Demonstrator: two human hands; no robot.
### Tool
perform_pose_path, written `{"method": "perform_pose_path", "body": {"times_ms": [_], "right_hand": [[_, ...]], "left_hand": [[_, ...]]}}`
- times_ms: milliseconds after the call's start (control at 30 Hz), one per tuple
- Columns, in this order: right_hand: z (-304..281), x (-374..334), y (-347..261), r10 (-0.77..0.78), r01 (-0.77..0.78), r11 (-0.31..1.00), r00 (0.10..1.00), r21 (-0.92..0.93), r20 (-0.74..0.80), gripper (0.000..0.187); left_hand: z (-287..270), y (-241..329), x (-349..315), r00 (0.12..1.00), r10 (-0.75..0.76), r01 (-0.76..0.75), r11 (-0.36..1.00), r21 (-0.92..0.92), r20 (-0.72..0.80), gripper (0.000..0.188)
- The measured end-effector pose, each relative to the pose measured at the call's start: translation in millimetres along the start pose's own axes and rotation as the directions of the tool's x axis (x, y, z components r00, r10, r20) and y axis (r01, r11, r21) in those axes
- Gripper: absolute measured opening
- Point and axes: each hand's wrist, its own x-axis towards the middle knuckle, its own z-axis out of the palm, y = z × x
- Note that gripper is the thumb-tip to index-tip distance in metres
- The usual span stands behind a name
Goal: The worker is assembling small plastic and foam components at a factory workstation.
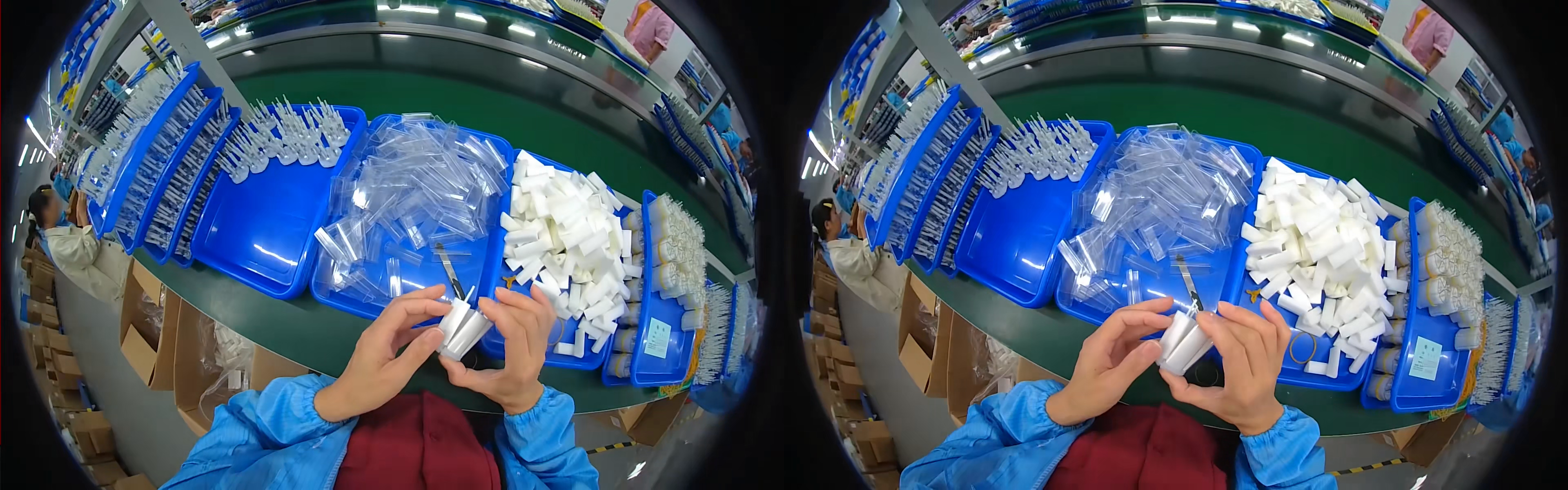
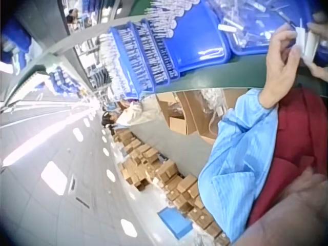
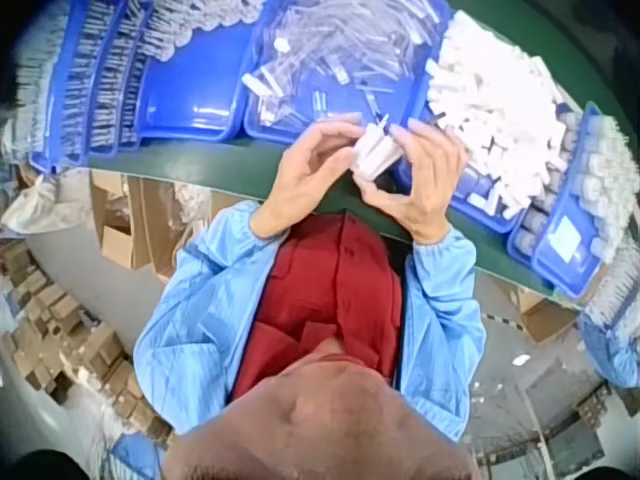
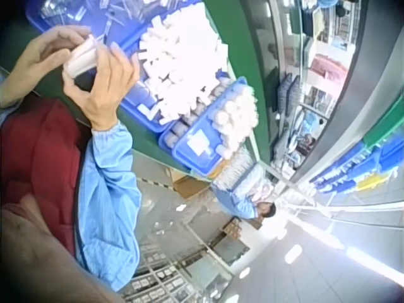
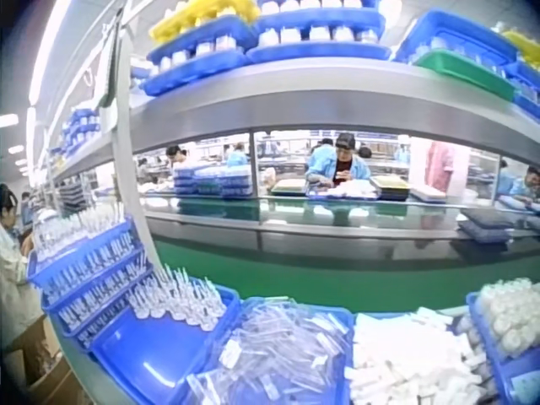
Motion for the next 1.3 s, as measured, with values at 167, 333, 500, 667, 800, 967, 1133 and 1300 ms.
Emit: {"method": "perform_pose_path", "body": {"times_ms": [167,333,500,667,800,967,1133,1300], "right_hand": [[0.8,-4.5,-4.7,-0.055,0.055,0.998,0.998,-0.03,-0.014,0.063],[6.0,-8.3,-3.4,-0.139,0.138,0.99,0.99,-0.033,-0.019,0.071],[20.2,9.0,-8.5,-0.162,0.142,0.973,0.982,0.182,0.1,0.066],[43.4,32.3,1.6,-0.038,-0.018,0.969,0.975,0.247,0.22,0.049],[79.4,43.1,-8.7,-0.072,0.076,0.997,0.942,0.0,0.328,0.029],[100.0,48.2,-23.3,-0.028,0.107,0.974,0.932,-0.2,0.36,0.008],[73.2,45.4,-20.8,0.011,0.093,0.972,0.898,-0.215,0.439,0.01],[16.6,43.8,-11.3,0.275,-0.35,0.905,0.915,0.241,0.296,0.03]], "left_hand": [[-7.4,1.0,0.1,0.984,-0.15,0.166,0.967,-0.192,0.092,0.035],[-7.9,-4.8,-3.9,0.994,-0.03,0.058,0.957,-0.284,0.101,0.039],[-28.4,-4.6,-13.9,0.988,-0.145,0.157,0.916,-0.368,0.061,0.041],[-69.9,-6.6,-23.1,0.981,0.046,-0.095,0.962,-0.256,-0.191,0.045],[-78.2,10.5,-20.2,0.963,0.177,-0.162,0.983,0.09,-0.205,0.041],[-65.2,1.9,-17.5,0.951,0.226,-0.197,0.969,0.152,-0.21,0.041],[-63.5,0.3,-7.8,0.957,0.232,-0.213,0.97,0.12,-0.174,0.038],[-45.8,7.2,5.1,0.958,0.235,-0.217,0.969,0.118,-0.163,0.034]]}}
